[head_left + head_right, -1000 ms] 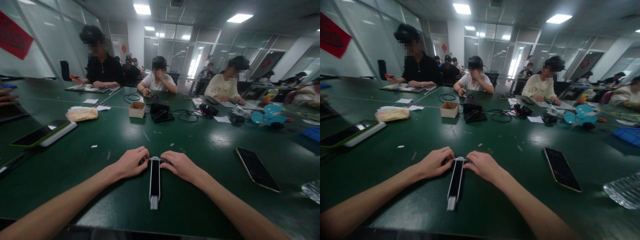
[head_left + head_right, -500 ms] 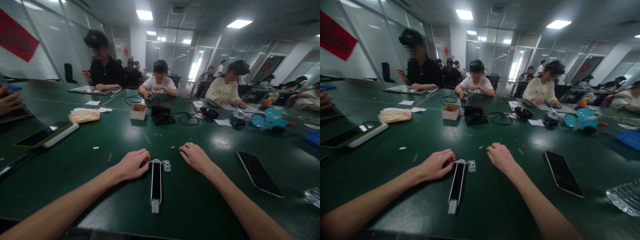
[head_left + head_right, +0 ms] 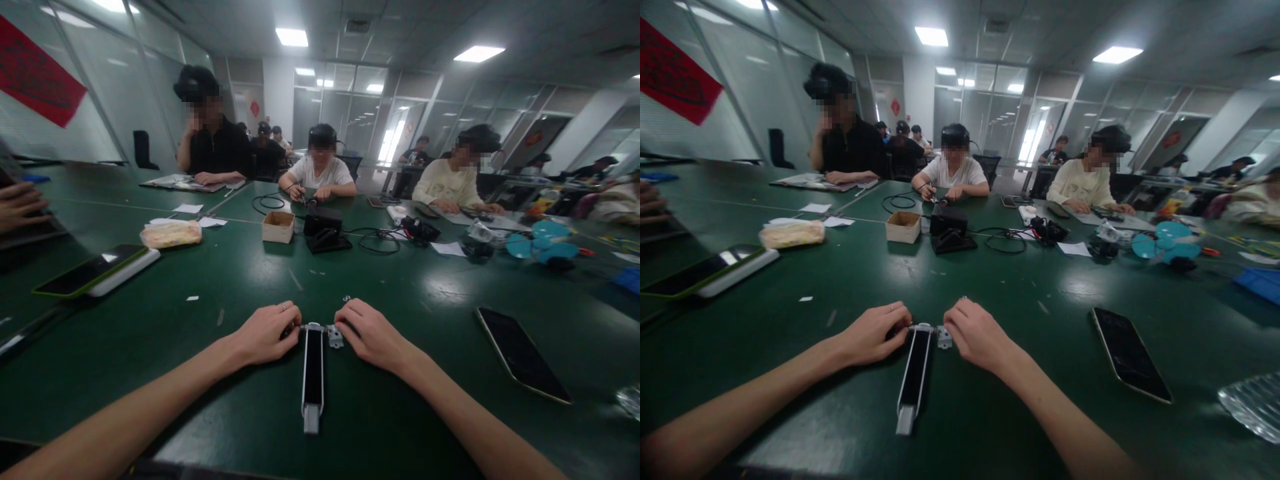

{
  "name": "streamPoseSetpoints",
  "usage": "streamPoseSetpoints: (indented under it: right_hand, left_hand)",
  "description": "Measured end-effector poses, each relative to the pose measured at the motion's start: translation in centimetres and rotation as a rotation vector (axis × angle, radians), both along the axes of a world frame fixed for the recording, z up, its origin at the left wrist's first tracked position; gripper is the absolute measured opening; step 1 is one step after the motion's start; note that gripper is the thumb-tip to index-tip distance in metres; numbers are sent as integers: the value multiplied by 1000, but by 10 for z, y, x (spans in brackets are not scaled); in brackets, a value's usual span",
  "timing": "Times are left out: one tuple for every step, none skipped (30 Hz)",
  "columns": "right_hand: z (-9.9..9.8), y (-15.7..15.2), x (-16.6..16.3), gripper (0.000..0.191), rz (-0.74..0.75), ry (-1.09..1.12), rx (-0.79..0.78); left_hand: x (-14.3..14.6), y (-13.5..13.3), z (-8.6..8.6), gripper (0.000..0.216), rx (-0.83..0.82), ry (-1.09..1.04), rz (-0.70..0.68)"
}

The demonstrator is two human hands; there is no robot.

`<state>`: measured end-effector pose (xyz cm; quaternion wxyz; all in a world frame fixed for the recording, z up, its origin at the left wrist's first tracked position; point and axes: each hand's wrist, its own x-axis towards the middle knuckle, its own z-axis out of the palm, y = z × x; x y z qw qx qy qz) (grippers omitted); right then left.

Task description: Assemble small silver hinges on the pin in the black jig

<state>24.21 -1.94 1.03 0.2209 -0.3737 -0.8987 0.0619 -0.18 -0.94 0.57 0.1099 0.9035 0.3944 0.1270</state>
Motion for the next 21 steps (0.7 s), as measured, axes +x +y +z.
streamPoseSetpoints:
  right_hand:
    - [0,-1,-2,10,16,13,-21]
    - [-1,-2,-3,10,29,27,-44]
    - [-2,-2,-3,10,39,42,-68]
    - [-3,-2,-4,10,43,55,-90]
    - [-4,-2,-4,10,43,65,-109]
    - [-5,-1,-4,10,40,74,-124]
    - [-5,-1,-4,10,35,82,-139]
    - [-5,-1,-5,10,29,88,-154]
    - [-6,-1,-6,10,22,95,-165]
    - [-6,-1,-6,10,17,102,-174]
    - [-6,-1,-7,10,14,108,-180]
    - [-7,-1,-7,10,11,113,-185]
    - [-8,-1,-7,10,10,117,-191]
    - [-8,-1,-7,11,9,120,-198]
    - [-9,0,-6,11,7,123,-208]
    - [-10,0,-6,11,6,128,-216]
    - [-10,0,-6,12,6,133,-221]
    - [-10,0,-5,12,7,139,-226]
    - [-10,0,-5,12,8,146,-228]
    - [-10,-1,-5,12,11,153,-229]
    - [-10,-1,-5,12,15,158,-231]
  left_hand:
    - [0,0,0,11,1,1,2]
    - [0,0,0,11,1,3,4]
    - [0,0,1,12,1,5,5]
    - [0,0,1,12,-1,6,5]
    - [1,0,1,12,-1,7,4]
    - [0,0,1,12,-1,6,2]
    - [0,0,1,12,0,5,-1]
    - [0,0,1,12,0,4,-3]
    - [0,0,1,12,1,2,-5]
    - [0,1,0,12,2,1,-7]
    - [0,1,0,12,3,-2,-8]
    - [0,1,0,11,6,-5,-9]
    - [0,1,-1,11,7,-7,-9]
    - [0,1,-1,11,8,-7,-9]
    - [0,1,-1,12,8,-7,-8]
    - [0,1,-1,12,8,-6,-7]
    - [0,1,-1,12,8,-4,-6]
    - [0,1,-1,11,9,-1,-4]
    - [0,1,-1,11,10,1,-3]
    - [0,1,-1,11,14,2,-3]
    - [0,1,-1,11,16,2,-4]
